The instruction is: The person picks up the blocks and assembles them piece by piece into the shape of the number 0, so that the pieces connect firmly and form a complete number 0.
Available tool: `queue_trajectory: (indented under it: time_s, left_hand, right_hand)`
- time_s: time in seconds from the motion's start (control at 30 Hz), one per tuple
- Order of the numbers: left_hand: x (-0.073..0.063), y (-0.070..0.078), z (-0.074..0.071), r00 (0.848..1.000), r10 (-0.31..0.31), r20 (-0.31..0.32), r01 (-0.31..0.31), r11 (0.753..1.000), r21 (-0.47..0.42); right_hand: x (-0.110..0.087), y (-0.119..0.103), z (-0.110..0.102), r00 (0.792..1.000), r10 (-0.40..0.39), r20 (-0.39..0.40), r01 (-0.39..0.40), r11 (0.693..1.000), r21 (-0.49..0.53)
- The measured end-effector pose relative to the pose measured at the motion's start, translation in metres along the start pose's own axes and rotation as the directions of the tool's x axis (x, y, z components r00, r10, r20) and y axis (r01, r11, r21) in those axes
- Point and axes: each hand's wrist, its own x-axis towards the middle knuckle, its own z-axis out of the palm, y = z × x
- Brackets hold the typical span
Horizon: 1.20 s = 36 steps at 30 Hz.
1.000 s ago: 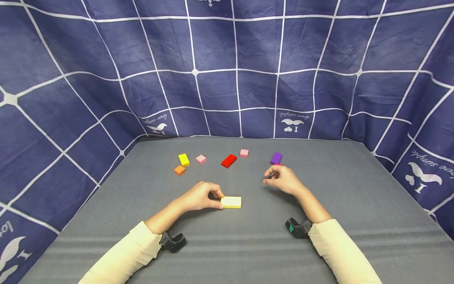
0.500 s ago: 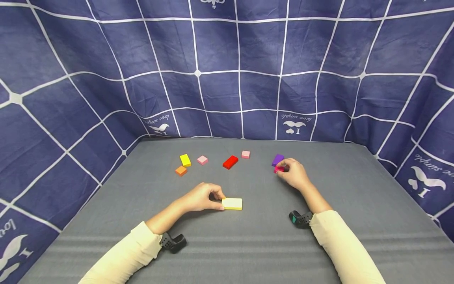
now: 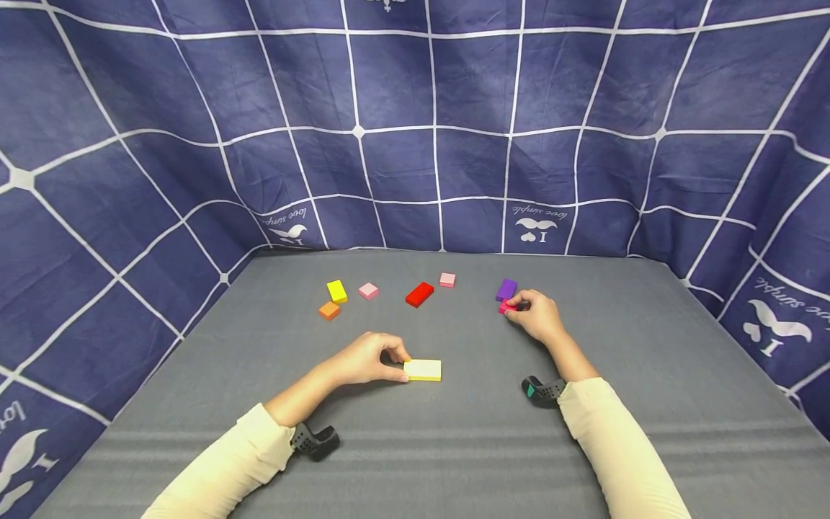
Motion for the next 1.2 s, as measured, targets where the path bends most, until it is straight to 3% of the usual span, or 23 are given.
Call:
queue_trajectory:
  time_s: [0.23,0.83,1.2]
  left_hand:
    - [0.0,-0.001,0.0,1.0,0.007,-0.003,-0.007,1.0,-0.001]
    - [0.0,-0.002,-0.001,1.0,-0.013,0.001,0.013,0.999,-0.039]
    - [0.0,-0.002,-0.001,1.0,-0.015,0.007,0.016,0.999,-0.043]
  right_hand:
    - [-0.004,-0.002,0.003,1.0,-0.01,0.019,0.011,1.0,-0.015]
    - [-0.022,-0.023,0.01,0.994,-0.069,0.085,0.063,0.996,0.067]
    - [-0.035,-0.039,0.023,0.982,-0.168,0.09,0.157,0.981,0.113]
